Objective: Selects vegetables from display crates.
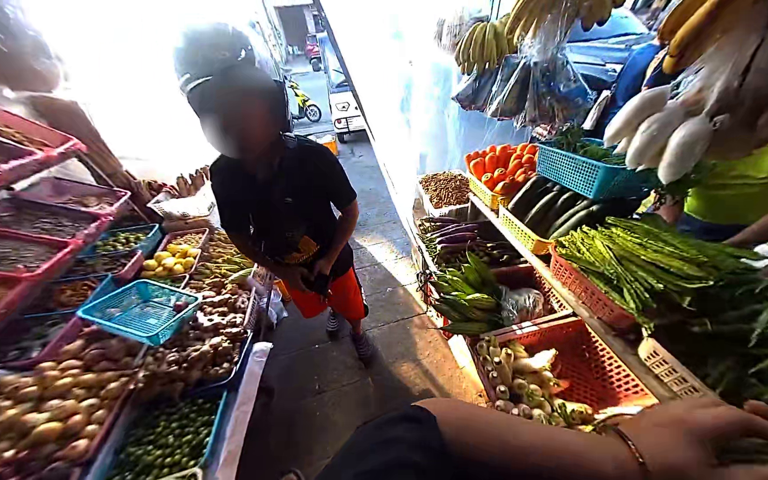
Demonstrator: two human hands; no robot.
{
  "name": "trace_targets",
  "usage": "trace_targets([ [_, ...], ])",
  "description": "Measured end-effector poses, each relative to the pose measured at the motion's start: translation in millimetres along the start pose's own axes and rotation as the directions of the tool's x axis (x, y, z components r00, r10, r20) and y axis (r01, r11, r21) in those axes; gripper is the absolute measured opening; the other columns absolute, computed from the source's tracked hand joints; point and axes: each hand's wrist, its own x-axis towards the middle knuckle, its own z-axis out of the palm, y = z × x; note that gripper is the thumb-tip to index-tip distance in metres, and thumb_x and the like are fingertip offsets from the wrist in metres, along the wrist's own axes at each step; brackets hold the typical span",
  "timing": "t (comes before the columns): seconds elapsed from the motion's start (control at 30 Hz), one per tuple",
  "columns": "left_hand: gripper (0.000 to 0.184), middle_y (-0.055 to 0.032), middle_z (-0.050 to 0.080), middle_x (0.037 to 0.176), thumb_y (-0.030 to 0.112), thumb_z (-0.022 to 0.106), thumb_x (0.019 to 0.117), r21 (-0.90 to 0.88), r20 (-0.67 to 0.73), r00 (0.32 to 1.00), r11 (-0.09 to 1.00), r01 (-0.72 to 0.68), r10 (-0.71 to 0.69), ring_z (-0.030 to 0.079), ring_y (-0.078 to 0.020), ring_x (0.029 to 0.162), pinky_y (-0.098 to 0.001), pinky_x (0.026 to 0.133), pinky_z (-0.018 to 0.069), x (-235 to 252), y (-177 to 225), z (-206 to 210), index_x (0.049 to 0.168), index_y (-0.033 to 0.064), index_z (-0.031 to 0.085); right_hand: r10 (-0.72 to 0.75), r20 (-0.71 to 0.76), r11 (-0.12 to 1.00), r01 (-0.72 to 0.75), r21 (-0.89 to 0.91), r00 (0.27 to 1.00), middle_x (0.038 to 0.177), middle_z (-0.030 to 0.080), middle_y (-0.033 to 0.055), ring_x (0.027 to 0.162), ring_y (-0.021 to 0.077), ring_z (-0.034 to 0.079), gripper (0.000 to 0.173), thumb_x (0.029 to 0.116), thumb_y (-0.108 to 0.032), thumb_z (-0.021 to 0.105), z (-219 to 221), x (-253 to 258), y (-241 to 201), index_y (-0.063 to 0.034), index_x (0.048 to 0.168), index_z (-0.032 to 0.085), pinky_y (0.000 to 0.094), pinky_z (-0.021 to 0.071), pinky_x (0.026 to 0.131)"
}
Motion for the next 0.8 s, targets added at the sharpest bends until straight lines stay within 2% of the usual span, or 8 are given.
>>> trace_targets([
  [0.1,0.027,-0.0255,0.07,0.117,0.002,0.066,0.0947,0.002,-0.15,0.984,0.996,-0.094,0.094,0.067,-0.0339,0.114,-0.0469,0.101,0.0524,-3.8,-5.8,-5.3,0.119,-0.0094,0.071,0.04,-0.07,0.997,-0.035,0.067,0.997,0.111,0.075,0.0053,0.107,0.017,0.072,0.042,0.0828,-0.034,0.082,24.9,10.4,3.3,-0.0111,0.114,0.065,0.0364,0.0577,0.096],
  [0.2,0.017,-0.0192,0.069,0.114,0.007,0.068,0.0934,-0.027,-0.259,0.962,0.995,-0.093,0.083,0.061,-0.0291,0.115,-0.042,0.102,0.0484,-4.8,-12.6,-3.6,0.103,-0.0053,0.075,-0.055,0.125,0.988,0.036,0.149,0.991,0.133,0.066,0.0129,0.126,0.0225,0.062,0.043,0.0914,-0.027,0.072,-7.0,16.9,25.3,-0.006,0.128,0.066,0.0388,0.0506,0.107],
  [0.3,0.018,-0.0176,0.07,0.101,0.009,0.067,0.0951,-0.026,-0.265,0.964,1.0,-0.015,0.007,0.063,-0.0271,0.102,-0.0422,0.094,0.0505,-2.2,-15.1,-8.4,0.103,-0.0039,0.076,-0.017,0.149,1.0,0.013,0.028,0.989,0.113,0.077,-0.0043,0.108,0.0052,0.07,0.027,0.0942,-0.036,0.07,2.7,15.5,22.0,-0.0194,0.114,0.077,0.0225,0.0558,0.098],
  [0.37,0.016,-0.0144,0.072,0.096,0.007,0.066,0.0959,-0.024,-0.293,0.956,1.0,0.005,-0.012,0.067,-0.0222,0.096,-0.0398,0.091,0.0542,0.8,-15.3,-21.5,0.103,-0.0034,0.076,0.014,0.275,0.999,-0.004,-0.037,0.961,0.12,0.073,-0.0041,0.113,0.0072,0.067,0.028,0.104,-0.034,0.055,-2.7,16.8,29.0,-0.0202,0.123,0.07,0.0293,0.0534,0.101],
  [0.47,0.019,-0.01,0.074,0.099,0.011,0.063,0.0978,-0.033,-0.206,0.976,0.997,0.071,-0.076,0.069,-0.0137,0.095,-0.0343,0.09,0.0573,6.1,-21.3,-34.9,0.106,-0.0018,0.076,0.047,-0.088,0.985,-0.061,-0.16,0.995,0.099,0.076,-0.0001,0.093,0.0111,0.072,0.026,0.1011,-0.032,0.055,12.4,5.2,31.5,-0.0128,0.108,0.072,0.0355,0.061,0.086],
  [0.57,0.021,-0.0039,0.071,0.102,0.017,0.062,0.1006,-0.039,-0.117,0.979,0.986,0.162,-0.165,0.068,-0.0117,0.092,-0.0346,0.083,0.0599,2.8,-42.0,-28.4,0.113,0.0072,0.075,0.088,-0.297,0.989,-0.12,-0.088,0.951,0.098,0.074,0.011,0.091,0.0196,0.073,0.038,0.0896,-0.027,0.071,3.0,10.4,37.7,-0.0015,0.116,0.063,0.0432,0.0625,0.085],
  [0.73,0.04,-0.0083,0.063,0.112,0.013,0.065,0.0974,-0.134,-0.324,0.942,0.99,0.041,-0.083,0.064,-0.0144,0.088,-0.0326,0.075,0.0588,-16.1,-56.1,-6.5,0.137,0.008,0.061,0.115,-0.373,0.993,-0.121,0.009,0.921,0.098,0.073,0.0103,0.089,0.0185,0.073,0.053,0.082,-0.032,0.081,5.9,11.0,44.7,-0.0058,0.122,0.058,0.0408,0.0632,0.082],
  [0.8,0.03,-0.0084,0.062,0.115,0.01,0.07,0.0935,-0.085,-0.307,0.951,0.995,-0.052,0.024,0.063,-0.0146,0.096,-0.0323,0.083,0.0587,-17.2,-57.5,-8.2,0.123,0.0074,0.069,0.114,-0.364,0.993,-0.117,0.014,0.925,0.1,0.072,0.0097,0.09,0.0182,0.073,0.057,0.0833,-0.036,0.081,5.4,9.9,45.1,-0.006,0.125,0.056,0.0402,0.0631,0.083],
])
